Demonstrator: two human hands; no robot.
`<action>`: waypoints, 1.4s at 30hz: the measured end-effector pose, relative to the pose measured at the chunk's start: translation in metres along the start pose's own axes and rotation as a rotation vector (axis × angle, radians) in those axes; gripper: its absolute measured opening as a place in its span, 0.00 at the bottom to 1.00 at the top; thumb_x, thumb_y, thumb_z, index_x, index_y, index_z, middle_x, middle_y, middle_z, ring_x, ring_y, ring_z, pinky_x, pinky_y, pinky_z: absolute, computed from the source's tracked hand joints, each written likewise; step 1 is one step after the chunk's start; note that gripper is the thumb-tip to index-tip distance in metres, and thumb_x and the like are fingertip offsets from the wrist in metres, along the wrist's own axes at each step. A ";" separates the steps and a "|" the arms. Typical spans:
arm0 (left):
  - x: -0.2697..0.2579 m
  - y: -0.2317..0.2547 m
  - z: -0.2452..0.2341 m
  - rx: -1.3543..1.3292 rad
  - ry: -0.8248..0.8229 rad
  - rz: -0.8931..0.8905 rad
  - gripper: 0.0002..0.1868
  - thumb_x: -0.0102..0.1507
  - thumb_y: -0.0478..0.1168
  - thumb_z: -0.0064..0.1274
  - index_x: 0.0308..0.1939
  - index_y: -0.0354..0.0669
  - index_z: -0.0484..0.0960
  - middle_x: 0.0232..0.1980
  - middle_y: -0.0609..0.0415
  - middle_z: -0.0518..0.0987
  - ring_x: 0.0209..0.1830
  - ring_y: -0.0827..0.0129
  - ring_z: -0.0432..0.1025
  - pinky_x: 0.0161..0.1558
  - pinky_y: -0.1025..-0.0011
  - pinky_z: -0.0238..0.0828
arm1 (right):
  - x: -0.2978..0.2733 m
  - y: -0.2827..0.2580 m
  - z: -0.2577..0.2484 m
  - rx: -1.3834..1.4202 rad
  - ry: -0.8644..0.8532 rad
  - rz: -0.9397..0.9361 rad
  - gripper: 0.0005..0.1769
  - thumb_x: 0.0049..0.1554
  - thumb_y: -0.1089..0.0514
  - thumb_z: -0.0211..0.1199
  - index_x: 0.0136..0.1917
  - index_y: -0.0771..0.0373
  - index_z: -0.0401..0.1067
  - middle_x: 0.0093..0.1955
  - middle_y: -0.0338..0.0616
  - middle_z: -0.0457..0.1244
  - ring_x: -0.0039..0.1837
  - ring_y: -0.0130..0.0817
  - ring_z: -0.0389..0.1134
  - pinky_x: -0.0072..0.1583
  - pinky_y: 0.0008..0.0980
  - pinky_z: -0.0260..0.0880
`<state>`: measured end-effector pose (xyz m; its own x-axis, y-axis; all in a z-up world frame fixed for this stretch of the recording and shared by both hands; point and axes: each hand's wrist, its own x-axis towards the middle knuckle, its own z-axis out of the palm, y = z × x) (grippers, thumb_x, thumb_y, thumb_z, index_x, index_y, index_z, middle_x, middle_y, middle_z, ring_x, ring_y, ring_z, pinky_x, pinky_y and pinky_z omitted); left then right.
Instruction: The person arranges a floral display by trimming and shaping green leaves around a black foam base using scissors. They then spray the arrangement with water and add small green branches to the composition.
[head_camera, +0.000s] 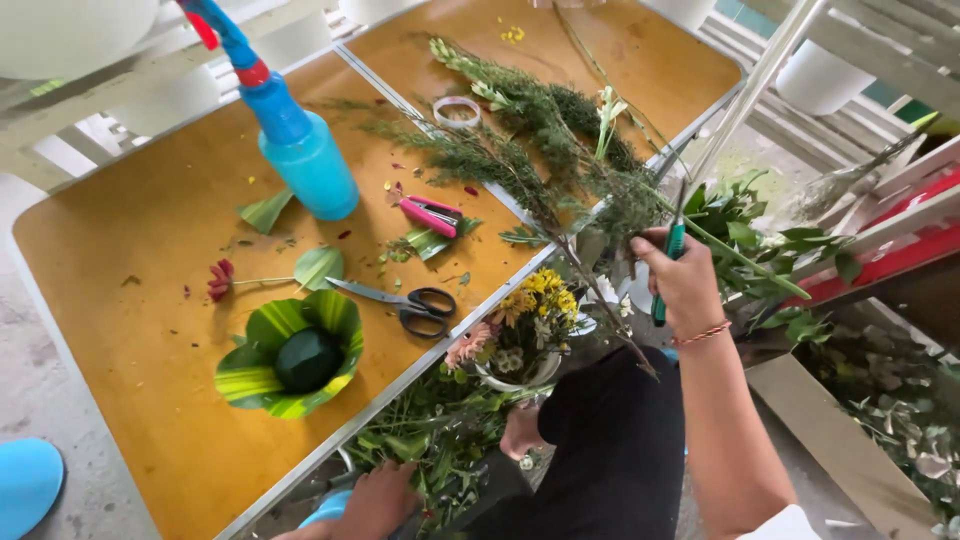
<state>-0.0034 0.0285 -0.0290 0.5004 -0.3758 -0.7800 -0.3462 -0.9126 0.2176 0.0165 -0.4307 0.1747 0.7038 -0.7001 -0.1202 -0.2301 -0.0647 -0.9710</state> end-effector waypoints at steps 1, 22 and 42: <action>-0.002 0.001 -0.007 0.027 -0.069 -0.008 0.32 0.68 0.50 0.44 0.77 0.64 0.59 0.64 0.52 0.70 0.67 0.54 0.66 0.67 0.52 0.62 | -0.010 -0.011 0.007 -0.140 -0.078 -0.027 0.09 0.62 0.59 0.65 0.53 0.64 0.72 0.34 0.43 0.62 0.27 0.26 0.55 0.31 0.25 0.59; 0.004 0.032 -0.030 0.107 -0.235 0.070 0.28 0.75 0.55 0.42 0.75 0.52 0.56 0.73 0.50 0.60 0.73 0.51 0.58 0.75 0.46 0.55 | 0.126 -0.019 0.076 -0.638 -0.113 -0.026 0.15 0.60 0.48 0.68 0.38 0.58 0.75 0.33 0.37 0.65 0.30 0.21 0.56 0.32 0.20 0.59; -0.161 0.075 -0.084 -0.645 1.445 0.987 0.08 0.69 0.37 0.45 0.41 0.40 0.80 0.39 0.50 0.82 0.34 0.55 0.76 0.42 0.59 0.73 | -0.190 -0.001 0.088 0.271 -0.644 -0.127 0.10 0.60 0.61 0.62 0.47 0.73 0.72 0.21 0.38 0.53 0.24 0.26 0.52 0.29 0.24 0.53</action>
<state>-0.0427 0.0073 0.1623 0.6522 -0.2531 0.7145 -0.7512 -0.0898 0.6539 -0.0578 -0.2356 0.1802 0.9908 -0.1341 -0.0193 -0.0032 0.1192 -0.9929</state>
